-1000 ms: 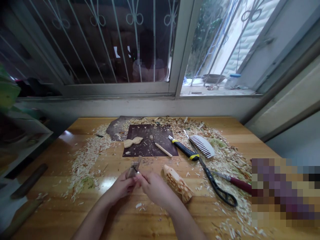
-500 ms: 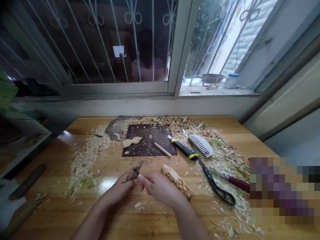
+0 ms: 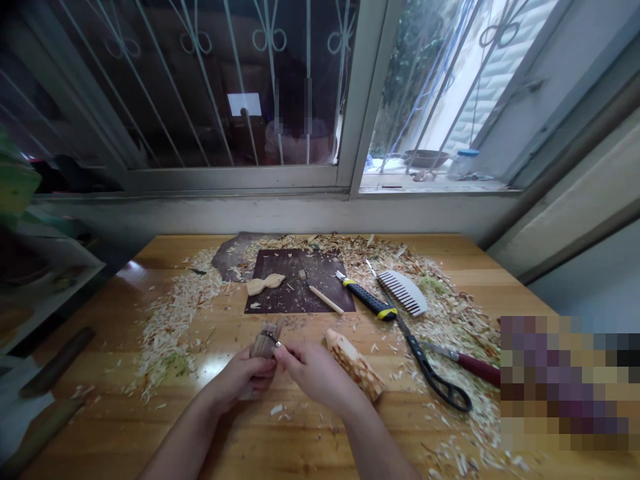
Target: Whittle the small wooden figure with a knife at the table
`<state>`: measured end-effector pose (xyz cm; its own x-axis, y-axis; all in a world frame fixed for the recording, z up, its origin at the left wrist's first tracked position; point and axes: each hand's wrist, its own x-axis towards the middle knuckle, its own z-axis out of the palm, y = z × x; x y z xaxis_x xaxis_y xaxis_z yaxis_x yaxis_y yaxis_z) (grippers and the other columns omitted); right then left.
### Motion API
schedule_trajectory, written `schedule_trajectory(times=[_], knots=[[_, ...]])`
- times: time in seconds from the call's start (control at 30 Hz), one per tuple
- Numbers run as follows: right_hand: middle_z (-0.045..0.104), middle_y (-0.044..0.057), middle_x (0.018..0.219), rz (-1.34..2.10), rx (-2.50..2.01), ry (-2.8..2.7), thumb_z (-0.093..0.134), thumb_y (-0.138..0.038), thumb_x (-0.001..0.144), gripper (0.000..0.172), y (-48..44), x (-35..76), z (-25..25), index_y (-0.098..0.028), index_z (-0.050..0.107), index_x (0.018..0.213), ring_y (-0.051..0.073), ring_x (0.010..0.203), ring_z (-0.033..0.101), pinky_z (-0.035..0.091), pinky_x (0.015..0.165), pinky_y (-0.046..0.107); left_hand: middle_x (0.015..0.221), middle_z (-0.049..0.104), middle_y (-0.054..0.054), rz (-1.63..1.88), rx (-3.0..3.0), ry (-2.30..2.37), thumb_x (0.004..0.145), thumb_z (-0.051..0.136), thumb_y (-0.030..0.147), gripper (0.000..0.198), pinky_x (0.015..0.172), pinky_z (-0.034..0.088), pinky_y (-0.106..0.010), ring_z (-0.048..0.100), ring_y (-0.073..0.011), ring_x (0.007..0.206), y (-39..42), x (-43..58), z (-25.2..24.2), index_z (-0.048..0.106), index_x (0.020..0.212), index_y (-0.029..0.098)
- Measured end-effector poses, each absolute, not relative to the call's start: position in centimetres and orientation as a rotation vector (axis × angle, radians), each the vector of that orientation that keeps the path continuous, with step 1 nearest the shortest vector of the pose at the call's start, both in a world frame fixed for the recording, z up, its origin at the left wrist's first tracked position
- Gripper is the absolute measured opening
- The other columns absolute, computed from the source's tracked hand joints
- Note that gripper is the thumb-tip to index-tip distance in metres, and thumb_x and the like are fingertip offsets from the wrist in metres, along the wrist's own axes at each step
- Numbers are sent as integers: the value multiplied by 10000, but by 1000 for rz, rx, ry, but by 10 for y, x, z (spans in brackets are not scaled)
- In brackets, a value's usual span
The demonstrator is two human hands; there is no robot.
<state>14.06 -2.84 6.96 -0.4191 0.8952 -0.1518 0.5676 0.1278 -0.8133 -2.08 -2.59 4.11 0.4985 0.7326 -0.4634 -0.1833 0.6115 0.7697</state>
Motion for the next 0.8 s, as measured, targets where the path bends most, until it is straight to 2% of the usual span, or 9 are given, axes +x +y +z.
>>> schedule_trajectory(times=[0.13, 0.27, 0.5, 0.63, 0.8], knots=[[515, -26, 635, 1111, -1396, -2081, 383, -366, 883, 321, -27, 139, 68, -170, 518, 668, 110, 618, 450, 283, 528, 209, 443, 281, 112, 617, 684, 852, 563, 600, 225, 243, 390, 116, -177, 186, -17, 374, -26, -21, 45, 368, 627, 191], [500, -28, 635, 1090, -1376, -2060, 406, -366, 875, 308, -26, 139, 65, -166, 518, 669, 110, 623, 446, 279, 528, 210, 450, 280, 110, 646, 721, 844, 574, 577, 220, 212, 389, 119, -182, 177, -19, 371, -26, -20, 41, 377, 638, 190], [428, -49, 563, 1361, -1302, -1955, 385, -397, 880, 338, -24, 142, 67, -171, 574, 715, 80, 511, 359, 276, 484, 192, 501, 349, 91, 793, 1003, 978, 670, 562, 229, 138, 425, 205, -185, 250, -43, 417, -23, -20, 15, 442, 721, 182], [367, -58, 510, 1464, -1363, -1919, 364, -436, 877, 374, -25, 145, 73, -173, 591, 739, 71, 450, 309, 234, 423, 187, 620, 472, 40, 823, 1201, 979, 729, 533, 216, 64, 536, 321, -201, 395, -81, 540, -23, -24, 13, 501, 761, 170], [327, -62, 503, 1468, -1405, -1974, 372, -469, 866, 395, -27, 150, 77, -175, 620, 776, 66, 432, 272, 183, 394, 191, 850, 579, -15, 784, 1350, 987, 749, 529, 202, 162, 761, 384, -261, 511, -153, 811, -23, -27, 21, 546, 907, 167]])
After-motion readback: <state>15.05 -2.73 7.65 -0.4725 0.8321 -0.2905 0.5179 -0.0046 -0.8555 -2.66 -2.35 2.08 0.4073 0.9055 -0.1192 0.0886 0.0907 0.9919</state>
